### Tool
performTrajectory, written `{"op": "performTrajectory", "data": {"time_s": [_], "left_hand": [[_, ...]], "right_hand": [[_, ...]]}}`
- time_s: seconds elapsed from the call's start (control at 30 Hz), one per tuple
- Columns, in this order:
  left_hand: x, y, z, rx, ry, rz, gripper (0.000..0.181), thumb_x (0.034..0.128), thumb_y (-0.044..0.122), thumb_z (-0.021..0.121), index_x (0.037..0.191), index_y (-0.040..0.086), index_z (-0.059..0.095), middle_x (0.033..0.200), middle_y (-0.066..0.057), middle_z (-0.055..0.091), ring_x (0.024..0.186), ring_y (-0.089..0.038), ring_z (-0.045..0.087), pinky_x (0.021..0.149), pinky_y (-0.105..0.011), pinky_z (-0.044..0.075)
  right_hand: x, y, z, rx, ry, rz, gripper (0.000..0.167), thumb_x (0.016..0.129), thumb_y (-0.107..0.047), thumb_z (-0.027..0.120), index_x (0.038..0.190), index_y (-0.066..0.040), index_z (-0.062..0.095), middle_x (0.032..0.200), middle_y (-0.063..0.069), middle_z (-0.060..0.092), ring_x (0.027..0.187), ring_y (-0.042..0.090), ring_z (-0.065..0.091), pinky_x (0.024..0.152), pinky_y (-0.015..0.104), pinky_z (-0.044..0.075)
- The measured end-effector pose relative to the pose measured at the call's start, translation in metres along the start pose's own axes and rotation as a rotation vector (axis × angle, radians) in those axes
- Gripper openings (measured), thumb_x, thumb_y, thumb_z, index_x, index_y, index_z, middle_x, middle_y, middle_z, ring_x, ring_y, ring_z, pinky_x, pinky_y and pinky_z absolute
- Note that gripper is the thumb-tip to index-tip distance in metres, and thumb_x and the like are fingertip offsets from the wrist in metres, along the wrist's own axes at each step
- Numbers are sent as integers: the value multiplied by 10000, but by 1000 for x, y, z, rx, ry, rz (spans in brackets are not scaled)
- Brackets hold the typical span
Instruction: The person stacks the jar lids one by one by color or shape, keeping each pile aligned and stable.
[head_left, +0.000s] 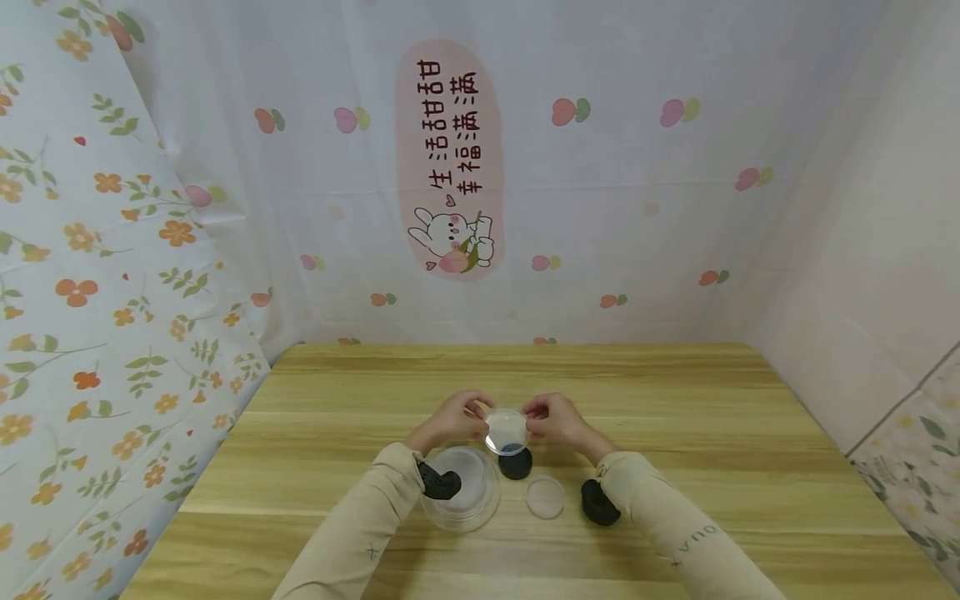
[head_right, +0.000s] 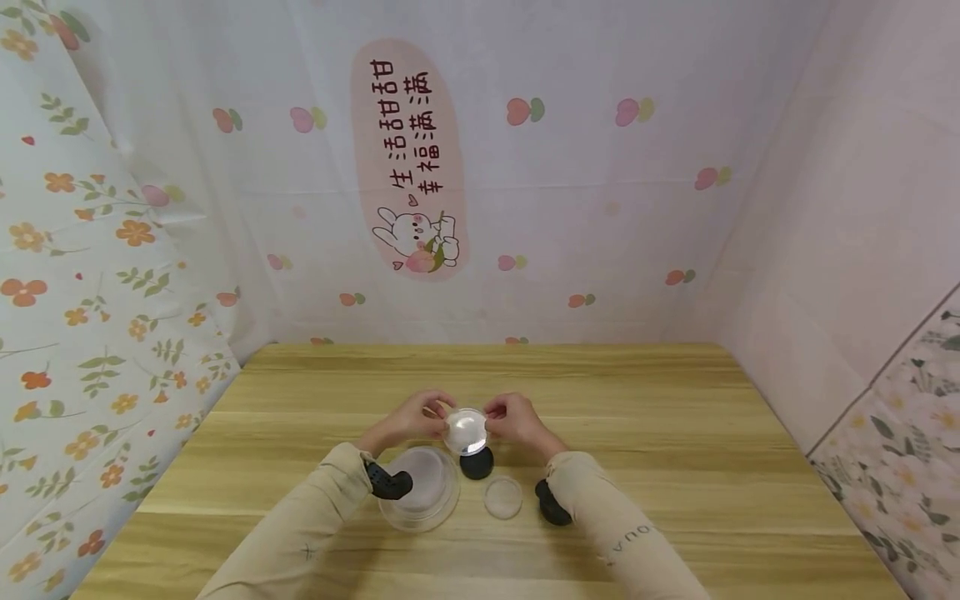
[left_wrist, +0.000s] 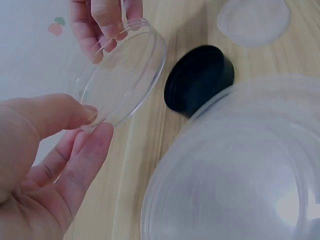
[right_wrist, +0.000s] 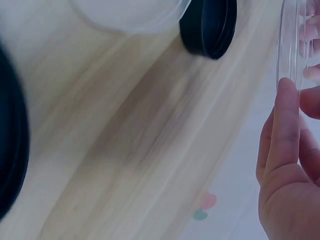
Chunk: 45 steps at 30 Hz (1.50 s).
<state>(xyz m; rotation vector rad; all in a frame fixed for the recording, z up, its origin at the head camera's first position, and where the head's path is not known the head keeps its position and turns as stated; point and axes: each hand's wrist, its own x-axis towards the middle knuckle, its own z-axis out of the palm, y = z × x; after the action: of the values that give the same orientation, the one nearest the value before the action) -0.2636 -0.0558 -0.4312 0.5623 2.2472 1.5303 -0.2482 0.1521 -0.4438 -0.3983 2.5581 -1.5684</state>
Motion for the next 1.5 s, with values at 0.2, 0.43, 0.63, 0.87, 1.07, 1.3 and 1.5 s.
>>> {"op": "performTrajectory", "data": {"time_s": [0.2,0.43,0.63,0.87,1.07,1.3,1.5], "left_hand": [[-12,-5,-11,27,-13,7,333,700,-114,590,1027,-65,546,801,-117,491,645,-150,520,605,-314,510],[-23,-9,-23,52,-43,34,380,665,-148,601,1036,-103,532,838,-188,511,691,-149,532,580,-264,485],[-30,-14,-32,90,-68,27,392,660,-158,592,1044,-106,536,857,-200,529,724,-158,509,593,-235,464],[-35,-19,-40,78,-126,-2,429,643,-172,598,1061,-91,547,864,-150,535,749,-177,502,615,-246,461],[-41,-20,-45,64,-176,-14,433,667,-160,584,1093,-108,524,913,-220,531,749,-171,512,623,-253,472],[-47,-26,-48,14,-211,-70,407,711,-123,585,1111,-73,523,924,-161,539,781,-165,522,632,-271,492],[-51,-32,-48,-5,-203,-89,363,727,-104,576,1086,-58,540,900,-137,552,751,-153,543,623,-274,497]], "right_hand": [[2,-5,12,1,-49,-39,223,693,80,566,908,135,588,757,108,586,659,127,545,557,250,505],[3,-12,24,7,-128,-56,276,698,79,584,971,124,577,771,99,560,657,132,534,558,259,504],[5,-16,33,10,-181,-97,300,700,69,622,992,122,576,770,89,561,658,112,528,564,231,488],[8,-16,44,9,-223,-101,300,670,72,619,967,103,594,715,46,558,630,89,510,546,216,469],[9,-17,50,15,-245,-89,289,684,86,579,971,106,596,696,61,554,602,92,513,542,243,494],[6,-20,55,-10,-259,-87,248,699,59,583,942,89,619,720,86,568,610,88,495,521,212,453],[7,-19,61,-23,-283,-70,249,697,53,582,941,75,625,743,84,582,625,90,506,521,215,460]]}}
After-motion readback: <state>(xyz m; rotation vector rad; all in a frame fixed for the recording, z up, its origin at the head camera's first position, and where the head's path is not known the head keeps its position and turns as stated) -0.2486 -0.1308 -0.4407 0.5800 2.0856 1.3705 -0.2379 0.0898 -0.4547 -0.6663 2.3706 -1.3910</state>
